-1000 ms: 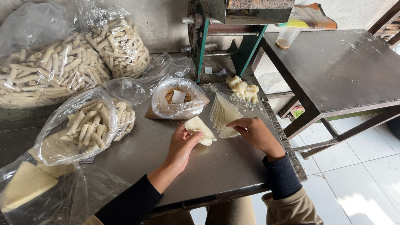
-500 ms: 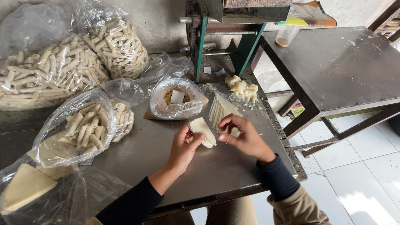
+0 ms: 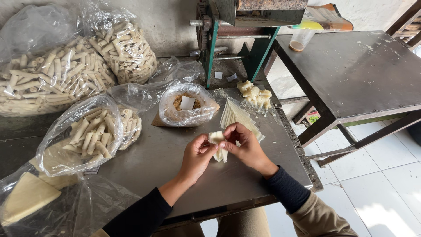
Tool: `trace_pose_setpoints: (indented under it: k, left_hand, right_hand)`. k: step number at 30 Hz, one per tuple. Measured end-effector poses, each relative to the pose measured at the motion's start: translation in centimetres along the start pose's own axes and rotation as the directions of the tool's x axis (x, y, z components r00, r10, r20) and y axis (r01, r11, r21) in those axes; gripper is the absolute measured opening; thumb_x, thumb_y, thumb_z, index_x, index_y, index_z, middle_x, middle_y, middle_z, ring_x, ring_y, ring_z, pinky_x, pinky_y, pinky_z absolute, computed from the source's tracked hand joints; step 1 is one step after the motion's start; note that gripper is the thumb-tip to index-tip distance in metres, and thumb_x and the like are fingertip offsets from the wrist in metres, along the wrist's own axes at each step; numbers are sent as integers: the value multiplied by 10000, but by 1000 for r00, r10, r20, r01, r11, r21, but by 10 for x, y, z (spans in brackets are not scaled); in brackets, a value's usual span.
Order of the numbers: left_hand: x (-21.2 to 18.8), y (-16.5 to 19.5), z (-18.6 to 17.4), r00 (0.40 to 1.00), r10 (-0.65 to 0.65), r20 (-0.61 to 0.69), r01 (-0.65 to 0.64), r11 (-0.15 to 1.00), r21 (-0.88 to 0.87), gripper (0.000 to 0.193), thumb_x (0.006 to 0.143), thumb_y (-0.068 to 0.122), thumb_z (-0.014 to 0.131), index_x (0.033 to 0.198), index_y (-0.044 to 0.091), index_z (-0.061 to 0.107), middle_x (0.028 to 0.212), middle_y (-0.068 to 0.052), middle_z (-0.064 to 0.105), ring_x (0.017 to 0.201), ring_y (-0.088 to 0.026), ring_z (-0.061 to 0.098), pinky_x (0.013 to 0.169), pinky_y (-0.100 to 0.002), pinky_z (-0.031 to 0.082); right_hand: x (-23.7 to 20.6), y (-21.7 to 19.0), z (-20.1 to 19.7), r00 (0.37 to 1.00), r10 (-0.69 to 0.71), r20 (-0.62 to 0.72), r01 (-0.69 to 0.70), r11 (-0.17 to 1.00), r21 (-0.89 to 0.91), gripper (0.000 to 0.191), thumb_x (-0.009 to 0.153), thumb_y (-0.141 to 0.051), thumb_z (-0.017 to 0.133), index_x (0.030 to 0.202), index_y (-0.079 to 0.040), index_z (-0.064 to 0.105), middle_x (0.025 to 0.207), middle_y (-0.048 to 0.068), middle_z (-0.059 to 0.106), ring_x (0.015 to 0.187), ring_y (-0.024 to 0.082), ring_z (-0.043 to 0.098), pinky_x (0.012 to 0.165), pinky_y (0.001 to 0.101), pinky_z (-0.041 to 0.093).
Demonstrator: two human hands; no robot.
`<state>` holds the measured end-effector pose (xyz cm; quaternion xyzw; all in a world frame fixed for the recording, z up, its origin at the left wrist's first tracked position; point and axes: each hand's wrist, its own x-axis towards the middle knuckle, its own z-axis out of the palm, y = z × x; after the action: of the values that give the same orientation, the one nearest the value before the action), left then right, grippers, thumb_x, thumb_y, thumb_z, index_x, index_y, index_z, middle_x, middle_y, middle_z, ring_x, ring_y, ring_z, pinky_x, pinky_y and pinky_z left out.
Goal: The person folds thin triangular wrappers, scoops a granular filling into each, and folds them into sealed triangular packets. The person stacks the finished packets on the table next to bags of pre-made items.
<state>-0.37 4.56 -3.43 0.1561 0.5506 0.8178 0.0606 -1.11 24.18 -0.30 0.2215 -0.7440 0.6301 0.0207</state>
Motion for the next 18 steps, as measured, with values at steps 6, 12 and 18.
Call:
trace_pose_setpoints:
  k: [6,12,18]
  left_hand:
    - [-1,1,-2,999,-41,-10,41,995,92,103,981,58,726,1030,-15,673,965,-58,726,883,-79,691,727,-237,547]
    - [0,3,-2,996,-85,-32,87,995,55,139,955,133,700,1036,20,689,968,-49,725,830,-77,678,726,-245,567]
    - [2,4,-1,981,-174,-90,172,985,-35,154,970,201,667,958,48,659,944,-30,731,841,-102,724,802,-307,650]
  right_hand:
    - [-3,1,9,1000,-11,-14,12,1000,25,168,948,-53,745,1063,-33,624,964,15,660,879,81,616,815,263,543]
    - [-1,2,7,995,-83,-63,79,995,-63,74,971,-45,689,1041,-34,670,996,1,681,927,85,661,860,266,565]
    - [-5,5,10,995,24,-101,-14,995,98,43,1040,-54,645,1072,-30,629,966,4,622,854,68,557,744,234,479]
